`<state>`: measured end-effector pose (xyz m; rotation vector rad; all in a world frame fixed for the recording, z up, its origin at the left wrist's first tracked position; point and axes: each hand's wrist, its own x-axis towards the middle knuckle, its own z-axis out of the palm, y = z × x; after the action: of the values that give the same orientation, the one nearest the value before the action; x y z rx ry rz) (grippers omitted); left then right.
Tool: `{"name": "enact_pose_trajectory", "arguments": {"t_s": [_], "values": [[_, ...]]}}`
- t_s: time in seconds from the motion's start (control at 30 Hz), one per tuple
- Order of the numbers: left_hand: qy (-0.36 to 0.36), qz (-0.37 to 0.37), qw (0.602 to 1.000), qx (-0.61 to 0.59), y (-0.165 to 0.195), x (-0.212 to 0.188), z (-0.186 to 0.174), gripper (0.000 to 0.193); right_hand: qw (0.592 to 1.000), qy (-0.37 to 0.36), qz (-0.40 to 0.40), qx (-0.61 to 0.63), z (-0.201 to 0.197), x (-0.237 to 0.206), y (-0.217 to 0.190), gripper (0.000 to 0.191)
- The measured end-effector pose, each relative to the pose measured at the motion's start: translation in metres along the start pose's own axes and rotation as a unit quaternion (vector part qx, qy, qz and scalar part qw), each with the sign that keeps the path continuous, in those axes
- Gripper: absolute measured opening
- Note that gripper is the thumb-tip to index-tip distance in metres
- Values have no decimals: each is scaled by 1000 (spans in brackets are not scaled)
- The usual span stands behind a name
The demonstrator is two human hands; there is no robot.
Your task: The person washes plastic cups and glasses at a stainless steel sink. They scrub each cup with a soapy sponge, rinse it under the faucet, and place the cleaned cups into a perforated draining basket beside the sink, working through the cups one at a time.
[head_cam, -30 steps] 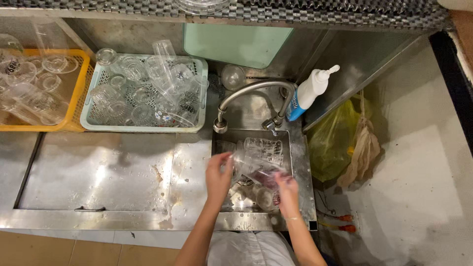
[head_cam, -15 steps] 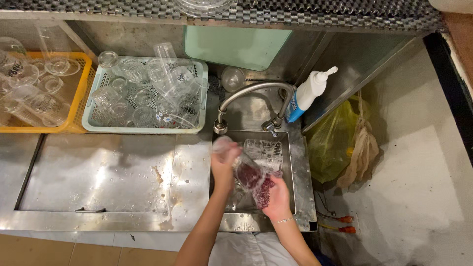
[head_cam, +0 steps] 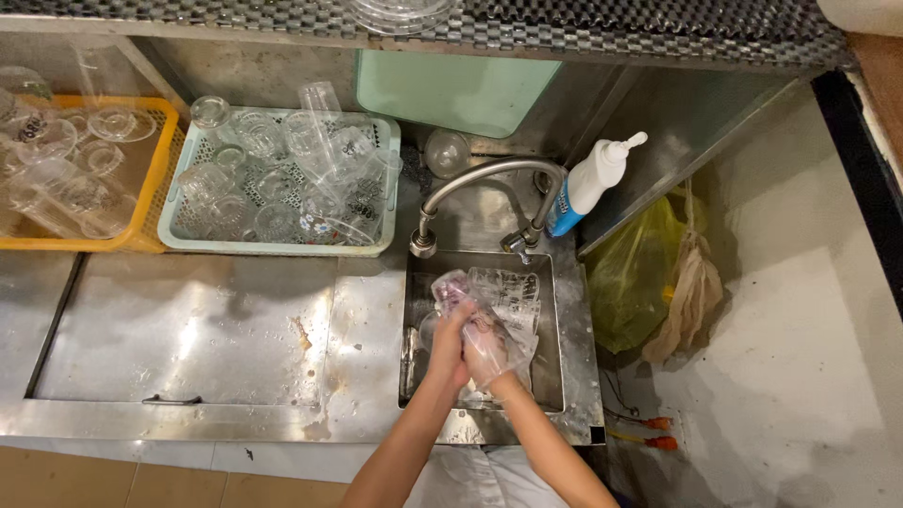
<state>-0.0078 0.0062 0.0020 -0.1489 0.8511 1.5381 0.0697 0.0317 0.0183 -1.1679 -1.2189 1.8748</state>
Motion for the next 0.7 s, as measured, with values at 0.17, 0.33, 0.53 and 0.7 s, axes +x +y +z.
{"name": "enact_pose_trajectory", "arguments": {"t_s": [0.17, 0.33, 0.53, 0.7], "values": [[-33, 89, 993, -64, 39, 16, -11, 24, 917, 21, 126, 377, -4, -13, 10, 32], [5, 16, 992, -127, 47, 17, -11, 25, 981, 5, 5, 193, -6, -29, 4, 47], [-3, 47, 999, -22, 10, -7, 0, 26, 904, -63, -260, -333, -1, -10, -18, 39], [23, 96, 988, 118, -7, -21, 2, 34, 935, -71, -127, -325, 7, 9, -11, 50]]}}
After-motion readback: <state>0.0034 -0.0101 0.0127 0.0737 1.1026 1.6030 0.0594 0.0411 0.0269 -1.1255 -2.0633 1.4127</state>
